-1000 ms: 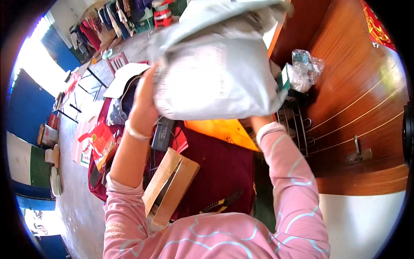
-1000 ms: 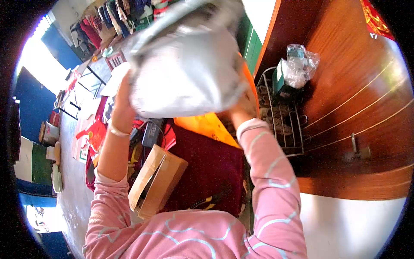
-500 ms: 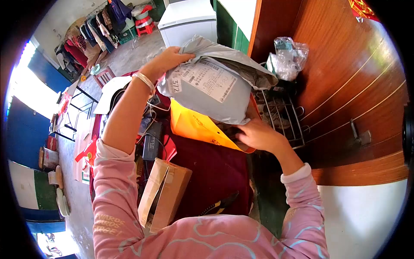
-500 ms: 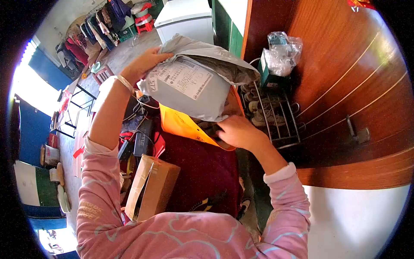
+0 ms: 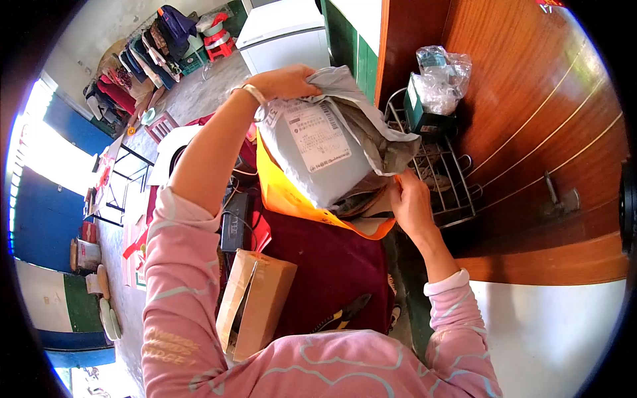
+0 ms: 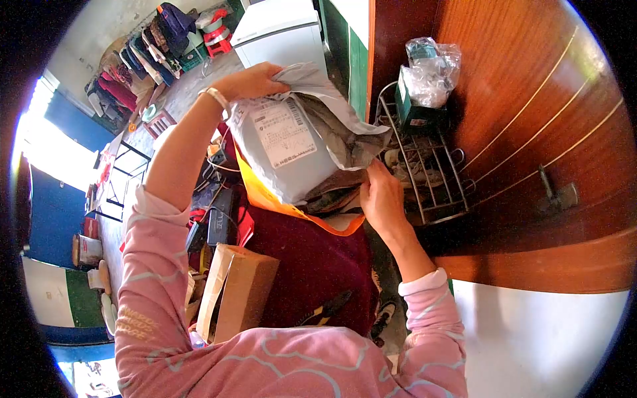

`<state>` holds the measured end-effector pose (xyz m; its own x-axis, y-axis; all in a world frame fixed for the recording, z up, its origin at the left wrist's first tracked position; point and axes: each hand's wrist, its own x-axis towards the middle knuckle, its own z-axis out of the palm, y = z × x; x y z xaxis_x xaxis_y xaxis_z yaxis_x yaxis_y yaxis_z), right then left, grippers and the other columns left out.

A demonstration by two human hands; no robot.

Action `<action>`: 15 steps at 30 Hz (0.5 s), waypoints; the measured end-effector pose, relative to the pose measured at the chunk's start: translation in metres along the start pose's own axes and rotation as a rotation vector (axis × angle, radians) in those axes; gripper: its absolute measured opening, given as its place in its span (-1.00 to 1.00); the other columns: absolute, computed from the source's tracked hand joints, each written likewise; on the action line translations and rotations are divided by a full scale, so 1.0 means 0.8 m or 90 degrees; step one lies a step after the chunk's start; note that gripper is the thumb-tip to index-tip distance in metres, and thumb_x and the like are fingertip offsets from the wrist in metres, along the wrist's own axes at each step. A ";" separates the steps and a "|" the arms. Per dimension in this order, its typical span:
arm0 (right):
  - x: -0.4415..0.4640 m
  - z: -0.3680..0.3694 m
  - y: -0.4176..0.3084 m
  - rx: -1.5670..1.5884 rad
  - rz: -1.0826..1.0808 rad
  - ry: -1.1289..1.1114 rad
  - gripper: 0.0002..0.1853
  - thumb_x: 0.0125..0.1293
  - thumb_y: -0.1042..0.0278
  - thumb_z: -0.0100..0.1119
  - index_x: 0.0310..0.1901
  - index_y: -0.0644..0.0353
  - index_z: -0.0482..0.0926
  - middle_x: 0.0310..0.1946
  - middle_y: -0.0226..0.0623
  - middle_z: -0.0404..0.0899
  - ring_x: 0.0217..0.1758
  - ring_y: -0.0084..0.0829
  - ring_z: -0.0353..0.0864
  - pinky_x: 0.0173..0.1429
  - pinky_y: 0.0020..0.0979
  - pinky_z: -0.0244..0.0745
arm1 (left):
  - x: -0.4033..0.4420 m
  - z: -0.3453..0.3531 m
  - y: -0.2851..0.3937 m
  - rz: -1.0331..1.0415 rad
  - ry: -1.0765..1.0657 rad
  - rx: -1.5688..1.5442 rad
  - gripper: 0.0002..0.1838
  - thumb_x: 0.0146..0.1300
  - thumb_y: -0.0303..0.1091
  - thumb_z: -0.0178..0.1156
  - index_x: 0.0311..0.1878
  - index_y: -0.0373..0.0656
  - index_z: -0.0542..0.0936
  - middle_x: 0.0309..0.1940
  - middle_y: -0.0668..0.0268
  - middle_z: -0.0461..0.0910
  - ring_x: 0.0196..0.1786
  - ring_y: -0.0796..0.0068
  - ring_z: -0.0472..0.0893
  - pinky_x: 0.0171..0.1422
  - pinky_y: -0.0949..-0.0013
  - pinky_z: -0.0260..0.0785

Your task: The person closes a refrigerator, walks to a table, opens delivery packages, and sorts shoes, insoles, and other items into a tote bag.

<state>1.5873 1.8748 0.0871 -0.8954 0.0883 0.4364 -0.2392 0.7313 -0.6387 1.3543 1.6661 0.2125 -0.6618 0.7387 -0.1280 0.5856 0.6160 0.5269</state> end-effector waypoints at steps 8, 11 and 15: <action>-0.006 0.001 0.011 0.044 0.021 0.047 -0.65 0.09 0.69 -0.03 -0.05 0.25 0.48 -0.01 -0.08 0.51 -0.07 -0.03 0.54 -0.04 -0.23 0.46 | 0.041 0.056 -0.071 0.210 0.000 0.088 -0.59 0.12 -0.49 0.12 0.09 -0.21 0.47 -0.03 0.14 0.57 0.08 0.31 0.49 0.23 0.35 0.26; -0.006 0.004 0.015 0.031 0.025 0.027 -0.63 0.11 0.66 -0.02 -0.01 0.23 0.48 0.03 -0.12 0.50 -0.03 -0.07 0.54 -0.01 -0.25 0.45 | 0.046 0.060 -0.103 0.080 -0.061 0.075 -0.61 0.13 -0.47 0.08 0.08 -0.20 0.48 0.00 0.15 0.55 0.09 0.32 0.48 0.23 0.34 0.26; -0.005 0.002 -0.003 0.025 0.051 0.007 -0.61 0.12 0.64 -0.02 0.03 0.20 0.47 0.09 -0.12 0.46 0.03 -0.10 0.51 0.04 -0.26 0.43 | 0.068 0.067 -0.165 -0.034 -0.180 0.407 -0.67 0.19 -0.37 -0.04 0.01 -0.13 0.53 0.02 0.16 0.53 0.03 0.34 0.51 0.14 0.31 0.32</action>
<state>1.5911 1.8717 0.0859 -0.9084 0.1533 0.3890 -0.1810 0.6944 -0.6964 1.2661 1.6395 0.0906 -0.6011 0.6925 -0.3990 0.7736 0.6295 -0.0728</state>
